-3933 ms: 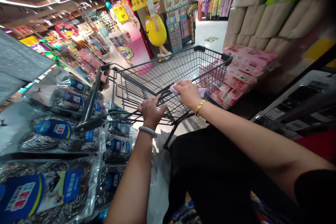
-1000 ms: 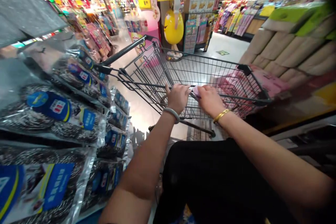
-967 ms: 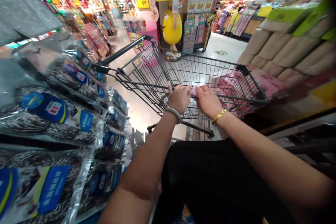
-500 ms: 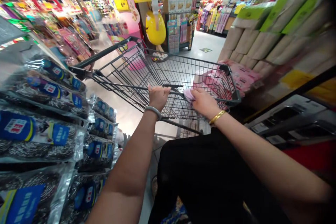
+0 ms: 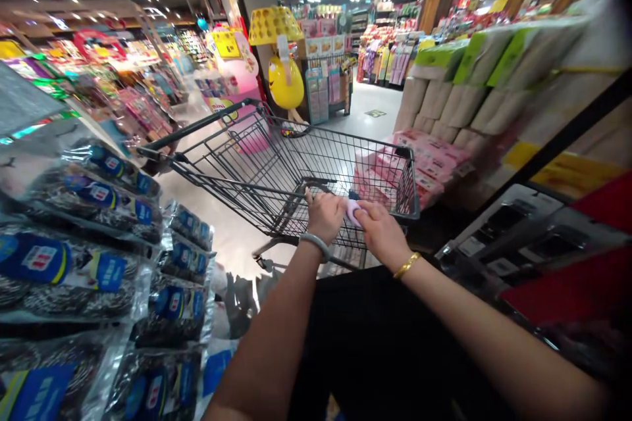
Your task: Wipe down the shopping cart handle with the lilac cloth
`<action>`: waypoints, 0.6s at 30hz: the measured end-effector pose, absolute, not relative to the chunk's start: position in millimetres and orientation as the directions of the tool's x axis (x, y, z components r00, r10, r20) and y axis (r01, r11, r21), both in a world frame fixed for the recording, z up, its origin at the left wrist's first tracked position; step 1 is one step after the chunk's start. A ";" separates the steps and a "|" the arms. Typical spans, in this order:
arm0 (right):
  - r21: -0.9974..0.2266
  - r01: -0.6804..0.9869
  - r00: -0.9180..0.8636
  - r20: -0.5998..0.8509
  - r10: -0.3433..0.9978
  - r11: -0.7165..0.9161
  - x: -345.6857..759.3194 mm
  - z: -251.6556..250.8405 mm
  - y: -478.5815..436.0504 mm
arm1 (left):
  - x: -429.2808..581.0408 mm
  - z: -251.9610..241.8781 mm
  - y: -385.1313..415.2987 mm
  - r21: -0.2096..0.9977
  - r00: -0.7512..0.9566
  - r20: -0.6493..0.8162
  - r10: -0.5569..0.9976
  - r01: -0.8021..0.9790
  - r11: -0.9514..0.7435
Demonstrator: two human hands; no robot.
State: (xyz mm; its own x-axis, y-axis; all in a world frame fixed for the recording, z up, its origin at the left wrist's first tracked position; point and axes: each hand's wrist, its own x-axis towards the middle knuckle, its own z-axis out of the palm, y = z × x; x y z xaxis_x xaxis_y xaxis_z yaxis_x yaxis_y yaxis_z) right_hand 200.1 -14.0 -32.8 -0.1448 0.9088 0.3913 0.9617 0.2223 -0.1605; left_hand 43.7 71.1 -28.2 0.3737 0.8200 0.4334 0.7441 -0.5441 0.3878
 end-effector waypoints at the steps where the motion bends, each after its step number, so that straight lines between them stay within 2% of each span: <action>1: -0.185 0.957 -0.138 0.392 0.910 0.225 204.8 -32.1 -18.6 | 43.5 -28.1 69.4 0.403 0.365 0.427 0.828 0.743 -0.535; 4: -0.283 0.953 0.004 0.366 0.931 0.107 209.7 -25.1 -30.5 | 36.9 -25.9 69.4 0.402 0.355 0.413 0.839 0.755 -0.518; 6: -0.283 0.958 0.052 0.324 0.945 0.044 203.8 -17.6 -37.0 | 31.2 -25.0 69.0 0.383 0.344 0.398 0.851 0.780 -0.495; 9: -0.234 0.970 -0.014 0.237 0.971 0.071 191.8 -1.9 -45.5 | 20.7 -26.0 66.5 0.379 0.315 0.373 0.873 0.807 -0.453; 13: -0.288 0.954 -0.055 0.118 0.991 0.087 192.2 21.4 -57.0 | 0.1 -28.3 65.9 0.385 0.305 0.376 0.875 0.808 -0.446; 16: -0.375 0.920 -0.075 0.123 0.990 0.116 205.5 25.7 -63.0 | -14.4 -27.3 67.5 0.359 0.334 0.357 0.872 0.813 -0.458; 18: -0.505 0.850 -0.088 0.144 0.986 0.150 218.3 18.2 -61.6 | -20.9 -24.4 68.6 0.325 0.357 0.319 0.878 0.829 -0.455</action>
